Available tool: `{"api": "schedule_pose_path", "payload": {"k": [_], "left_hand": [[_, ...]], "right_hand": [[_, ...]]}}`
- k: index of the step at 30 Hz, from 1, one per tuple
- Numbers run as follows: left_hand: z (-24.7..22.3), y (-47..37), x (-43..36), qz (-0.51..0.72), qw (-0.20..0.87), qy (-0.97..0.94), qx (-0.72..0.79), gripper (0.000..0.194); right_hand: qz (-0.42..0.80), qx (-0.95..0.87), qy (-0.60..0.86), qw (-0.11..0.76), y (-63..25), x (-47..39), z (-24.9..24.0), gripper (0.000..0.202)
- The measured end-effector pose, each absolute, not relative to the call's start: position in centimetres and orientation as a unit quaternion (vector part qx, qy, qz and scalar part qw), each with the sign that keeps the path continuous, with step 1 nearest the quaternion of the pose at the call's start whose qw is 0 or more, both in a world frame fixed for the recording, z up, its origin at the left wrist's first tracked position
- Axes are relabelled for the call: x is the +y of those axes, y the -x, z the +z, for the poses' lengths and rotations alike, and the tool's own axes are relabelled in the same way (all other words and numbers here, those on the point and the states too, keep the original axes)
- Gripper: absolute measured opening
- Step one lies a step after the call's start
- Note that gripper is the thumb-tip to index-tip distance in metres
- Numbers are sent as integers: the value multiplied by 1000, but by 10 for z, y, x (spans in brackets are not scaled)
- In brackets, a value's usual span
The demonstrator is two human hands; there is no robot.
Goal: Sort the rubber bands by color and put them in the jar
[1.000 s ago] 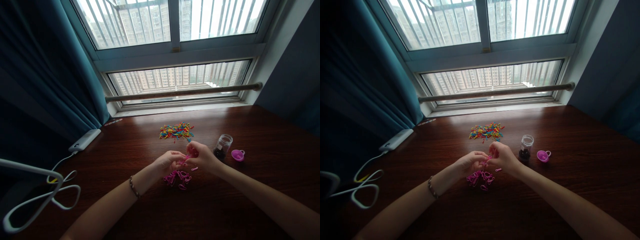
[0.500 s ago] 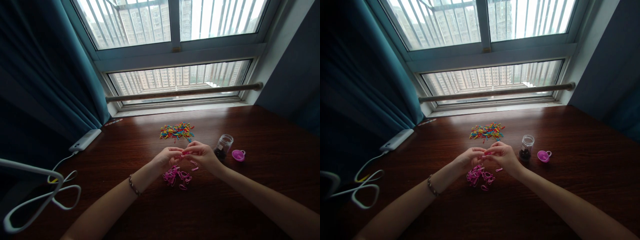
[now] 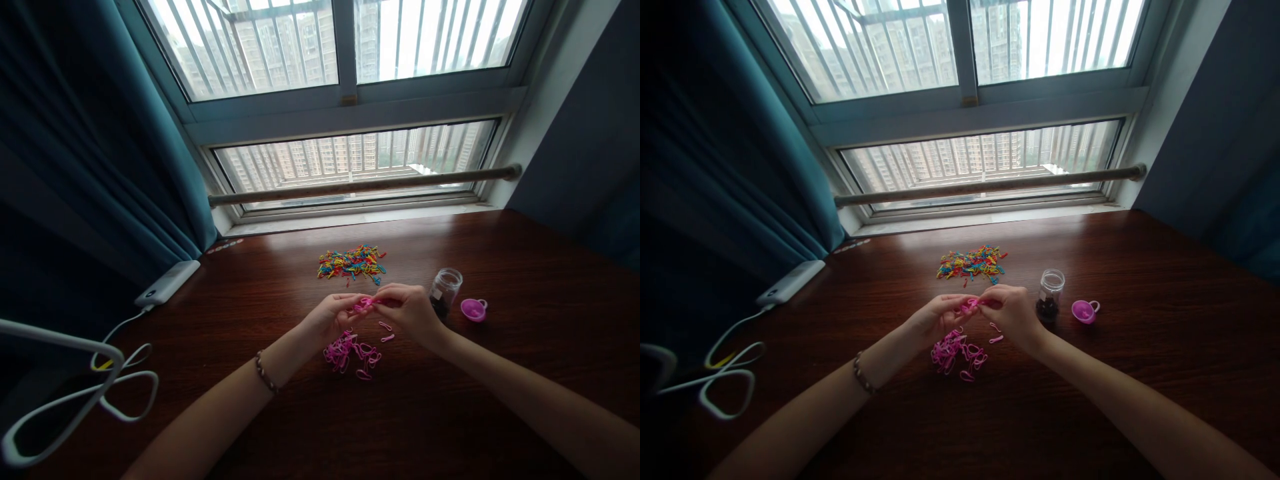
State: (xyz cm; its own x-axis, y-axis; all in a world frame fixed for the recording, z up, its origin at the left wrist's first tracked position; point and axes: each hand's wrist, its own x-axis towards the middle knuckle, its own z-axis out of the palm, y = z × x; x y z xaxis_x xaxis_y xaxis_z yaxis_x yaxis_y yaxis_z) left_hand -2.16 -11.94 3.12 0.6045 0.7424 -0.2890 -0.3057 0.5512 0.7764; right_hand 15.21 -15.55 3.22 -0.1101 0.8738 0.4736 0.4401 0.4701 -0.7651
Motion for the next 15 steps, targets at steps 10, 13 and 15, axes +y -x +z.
{"api": "schedule_pose_path", "payload": {"k": [10, 13, 15], "left_hand": [[32, 18, -118, 350, 867, -219, 280, 24], [32, 13, -124, 356, 865, -230, 270, 20], [32, 10, -130, 355, 869, -229, 257, 20]], "right_hand": [[421, -558, 459, 549, -151, -150, 23, 21], [414, -564, 470, 538, -147, -153, 20, 21], [380, -589, 479, 529, -145, -156, 19, 17]]}}
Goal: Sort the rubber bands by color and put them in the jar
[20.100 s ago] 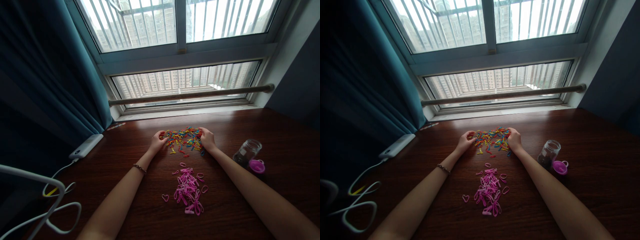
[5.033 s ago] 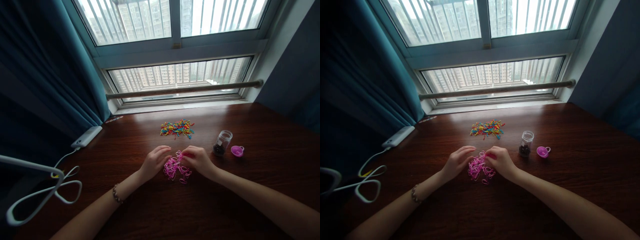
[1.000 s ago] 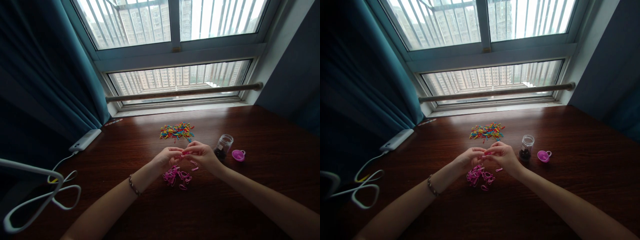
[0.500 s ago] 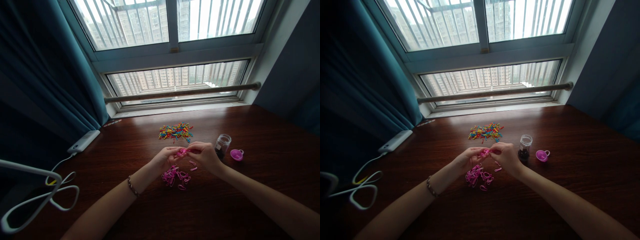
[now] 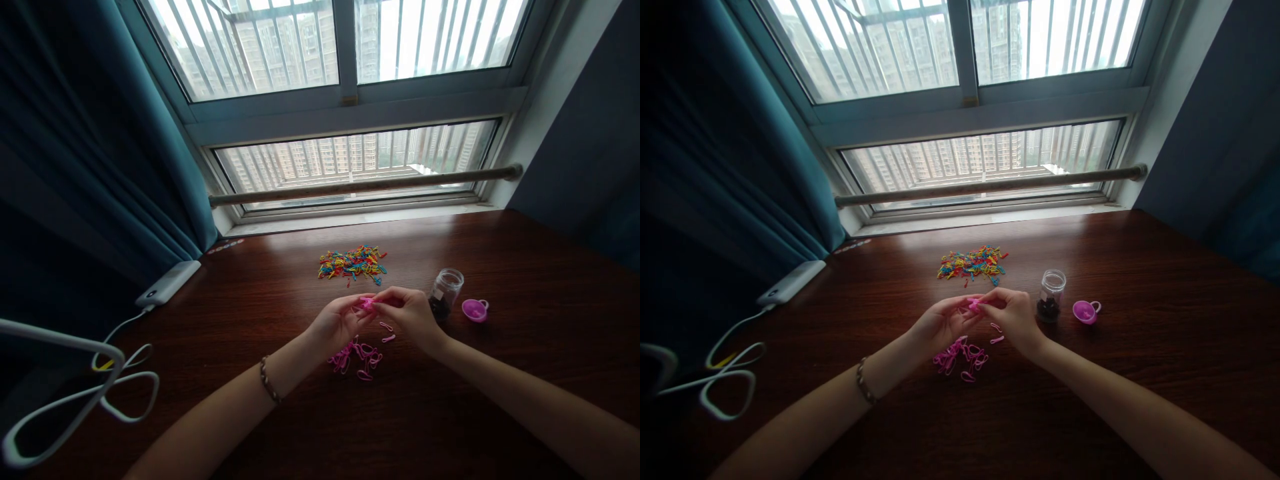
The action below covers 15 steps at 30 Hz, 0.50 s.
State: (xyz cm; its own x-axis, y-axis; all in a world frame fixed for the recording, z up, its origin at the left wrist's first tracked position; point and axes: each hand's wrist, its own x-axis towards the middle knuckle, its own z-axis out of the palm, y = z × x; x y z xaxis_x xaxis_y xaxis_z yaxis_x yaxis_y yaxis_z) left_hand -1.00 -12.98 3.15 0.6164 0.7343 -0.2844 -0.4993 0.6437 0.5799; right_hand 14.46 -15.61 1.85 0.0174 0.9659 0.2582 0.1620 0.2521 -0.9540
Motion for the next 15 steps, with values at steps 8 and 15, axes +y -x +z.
{"api": "schedule_pose_path", "payload": {"k": [8, 15], "left_hand": [[32, 6, -139, 378, 881, -192, 212, 27], [35, 7, -141, 398, 873, -185, 213, 28]], "right_hand": [[153, -725, 444, 503, -143, -159, 17, 6], [85, -780, 404, 470, -145, -158, 15, 9]]}}
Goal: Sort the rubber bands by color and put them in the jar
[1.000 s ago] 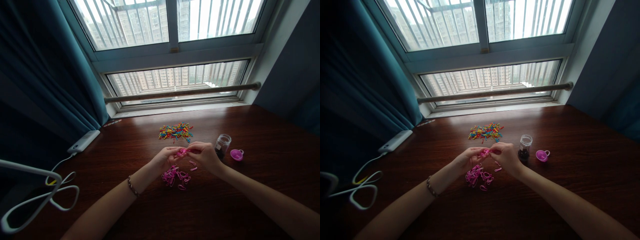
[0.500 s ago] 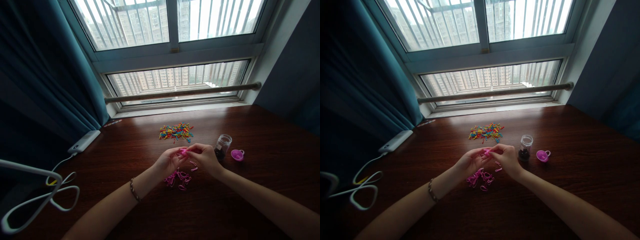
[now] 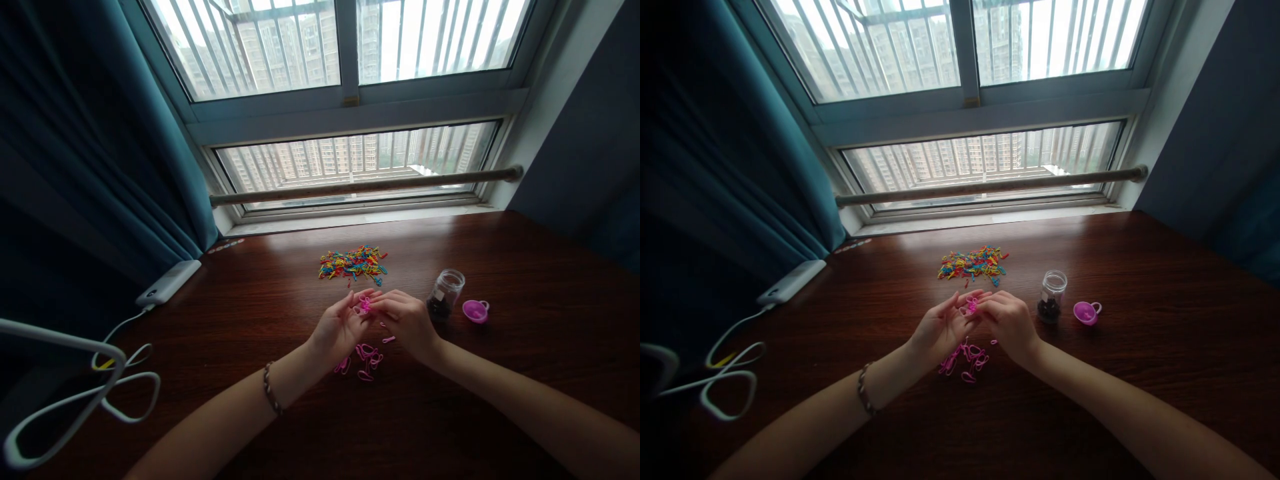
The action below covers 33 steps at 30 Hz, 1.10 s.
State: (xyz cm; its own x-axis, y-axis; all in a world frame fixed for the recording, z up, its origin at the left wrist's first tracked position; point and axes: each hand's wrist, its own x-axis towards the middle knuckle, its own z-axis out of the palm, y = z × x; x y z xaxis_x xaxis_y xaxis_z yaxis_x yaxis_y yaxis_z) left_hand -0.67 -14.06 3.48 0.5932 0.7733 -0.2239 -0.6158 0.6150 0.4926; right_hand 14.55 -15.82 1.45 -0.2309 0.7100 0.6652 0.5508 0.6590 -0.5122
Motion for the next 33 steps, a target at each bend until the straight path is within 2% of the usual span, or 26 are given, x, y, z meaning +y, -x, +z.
{"api": "schedule_pose_path", "payload": {"k": [7, 11, 14, 19, 22, 25, 28, 33], "left_hand": [[31, 9, -139, 381, 875, -221, 203, 28], [27, 7, -140, 388, 862, -254, 203, 36], [25, 5, -141, 387, 854, -280, 204, 38], [24, 5, -143, 388, 850, -290, 208, 43], [24, 6, -144, 387, 850, -291, 208, 46], [26, 6, -145, 390, 848, -293, 208, 41], [28, 5, -146, 382, 851, -298, 206, 34], [27, 4, -147, 381, 853, -289, 208, 38]], "right_hand": [[48, -784, 419, 455, -144, -158, 15, 11], [60, -772, 455, 439, -144, -158, 17, 11], [135, -729, 481, 468, -145, -158, 16, 7], [347, -611, 449, 552, -143, -157, 15, 7], [391, -609, 413, 553, -140, -161, 18, 9], [298, -674, 421, 529, -137, -166, 20, 2], [168, -726, 443, 498, -138, -167, 19, 6], [115, -736, 461, 483, -140, -164, 15, 7]]}}
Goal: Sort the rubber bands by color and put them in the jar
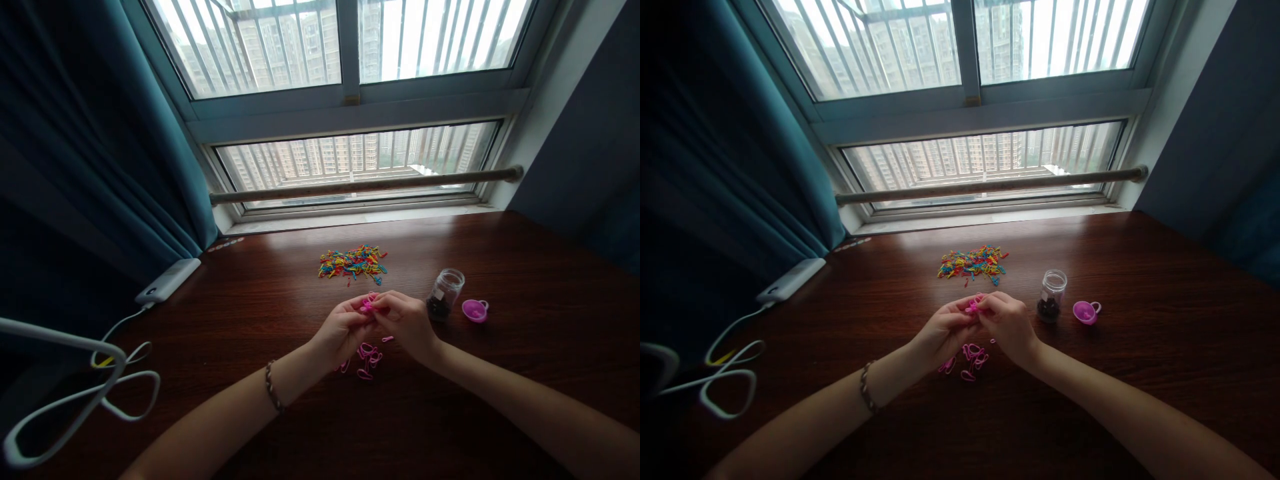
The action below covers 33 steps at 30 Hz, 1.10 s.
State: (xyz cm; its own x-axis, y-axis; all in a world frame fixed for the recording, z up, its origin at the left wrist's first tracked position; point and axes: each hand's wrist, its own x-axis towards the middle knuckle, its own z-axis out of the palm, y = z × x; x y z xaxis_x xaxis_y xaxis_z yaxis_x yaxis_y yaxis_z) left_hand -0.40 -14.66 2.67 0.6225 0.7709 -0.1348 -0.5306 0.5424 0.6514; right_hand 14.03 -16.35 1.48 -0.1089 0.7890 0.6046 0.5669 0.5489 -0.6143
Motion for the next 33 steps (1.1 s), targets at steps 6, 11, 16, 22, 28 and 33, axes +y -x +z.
{"api": "schedule_pose_path", "payload": {"k": [6, 11, 16, 22, 28, 33], "left_hand": [[23, 4, -147, 389, 855, -276, 206, 39], [25, 4, -148, 393, 855, -270, 205, 39], [26, 4, -147, 384, 859, -272, 200, 36], [27, 6, -146, 367, 863, -286, 197, 29], [27, 8, -146, 382, 854, -294, 197, 42], [20, 9, -144, 379, 849, -320, 184, 52]], "right_hand": [[98, -737, 446, 498, -143, -159, 13, 10], [47, -765, 410, 495, -147, -156, 13, 11], [30, -813, 351, 463, -150, -158, 15, 17], [-52, -871, 257, 416, -152, -163, 22, 21], [-25, -877, 246, 411, -153, -166, 22, 23], [73, -809, 326, 484, -150, -165, 24, 16]]}}
